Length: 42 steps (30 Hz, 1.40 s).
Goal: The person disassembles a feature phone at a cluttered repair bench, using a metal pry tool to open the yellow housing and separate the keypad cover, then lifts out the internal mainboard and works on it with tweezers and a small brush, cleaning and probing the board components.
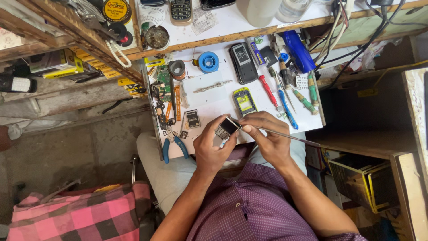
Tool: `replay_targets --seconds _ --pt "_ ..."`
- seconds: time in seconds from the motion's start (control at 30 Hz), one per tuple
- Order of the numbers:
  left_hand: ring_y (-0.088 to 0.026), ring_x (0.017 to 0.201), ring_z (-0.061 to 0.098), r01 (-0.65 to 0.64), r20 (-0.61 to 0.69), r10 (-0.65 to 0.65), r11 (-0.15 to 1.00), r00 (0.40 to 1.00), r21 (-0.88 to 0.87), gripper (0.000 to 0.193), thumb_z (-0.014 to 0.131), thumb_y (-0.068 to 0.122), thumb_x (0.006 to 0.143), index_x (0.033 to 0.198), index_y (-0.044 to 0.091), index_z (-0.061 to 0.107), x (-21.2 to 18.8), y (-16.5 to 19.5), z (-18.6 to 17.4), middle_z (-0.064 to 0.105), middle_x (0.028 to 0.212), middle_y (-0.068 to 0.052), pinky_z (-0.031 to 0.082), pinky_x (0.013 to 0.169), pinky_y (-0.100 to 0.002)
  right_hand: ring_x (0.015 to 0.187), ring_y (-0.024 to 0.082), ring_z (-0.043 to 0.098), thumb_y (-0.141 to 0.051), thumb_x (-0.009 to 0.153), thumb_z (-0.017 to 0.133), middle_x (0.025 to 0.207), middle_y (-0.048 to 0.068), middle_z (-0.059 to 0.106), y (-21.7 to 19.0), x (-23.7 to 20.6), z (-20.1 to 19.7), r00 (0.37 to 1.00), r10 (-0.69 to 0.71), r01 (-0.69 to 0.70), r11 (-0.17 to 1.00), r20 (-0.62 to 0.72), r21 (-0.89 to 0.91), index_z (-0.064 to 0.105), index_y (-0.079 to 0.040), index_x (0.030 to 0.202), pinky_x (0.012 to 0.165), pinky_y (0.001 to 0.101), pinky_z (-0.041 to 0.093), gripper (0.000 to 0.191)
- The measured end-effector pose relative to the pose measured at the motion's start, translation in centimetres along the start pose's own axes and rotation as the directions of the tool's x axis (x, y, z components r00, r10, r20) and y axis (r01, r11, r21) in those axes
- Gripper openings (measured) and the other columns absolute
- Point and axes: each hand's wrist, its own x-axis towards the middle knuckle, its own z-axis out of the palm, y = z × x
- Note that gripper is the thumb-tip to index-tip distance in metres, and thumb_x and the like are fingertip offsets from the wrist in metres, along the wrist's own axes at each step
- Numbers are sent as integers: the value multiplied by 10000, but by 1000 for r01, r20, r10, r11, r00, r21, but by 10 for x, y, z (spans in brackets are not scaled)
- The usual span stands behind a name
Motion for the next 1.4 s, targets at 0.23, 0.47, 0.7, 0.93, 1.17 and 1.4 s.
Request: replay_targets --seconds 0.23,0.47,0.7,0.93,1.17,1.4 --pt "-249 1099 765 -37 6 37 999 999 22 524 837 44 835 1311 23 620 0 0 0 737 1235 -144 620 911 -328 943 189 719 -62 959 715 1019 97 752 -3 3 -5 991 130 -131 990 19 52 771 -21 1063 833 285 570 125" --pt "-276 1116 751 -91 38 88 993 995 75 531 852 52 819 1301 20 632 1 1 -3 729 1248 -150 605 949 -347 929 174 709 -78 927 749 991 89 740 -6 7 -7 996 71 -64 991 54 -121 782 -25 1051 813 281 556 139" --pt "-286 1138 736 -134 60 129 986 990 101 522 848 44 803 1275 15 627 1 -1 -2 718 1260 -147 598 971 -359 923 164 692 -77 972 718 1008 92 729 13 16 -11 897 410 -443 831 167 337 769 41 1026 815 288 558 139" --pt "-292 1188 713 -152 62 146 983 987 106 524 848 40 817 1286 34 615 -1 -4 -1 680 1315 -138 604 998 -363 899 137 719 -106 944 731 983 85 763 15 17 -12 901 389 -425 879 191 213 754 33 1046 815 287 598 174" --pt "-318 1265 654 -104 69 99 992 993 71 520 837 28 808 1286 36 631 0 -1 -5 651 1343 -139 546 1067 -408 817 115 696 -144 935 739 948 78 777 23 17 -14 865 481 -502 827 144 252 762 16 1076 748 268 576 215" --pt "-282 1320 643 38 49 -31 989 998 -143 475 790 27 872 1305 15 596 -1 -4 -3 634 1407 -160 527 1115 -379 782 115 681 -128 945 743 918 75 761 28 14 -22 882 462 -466 827 95 315 758 22 1078 746 264 558 201"
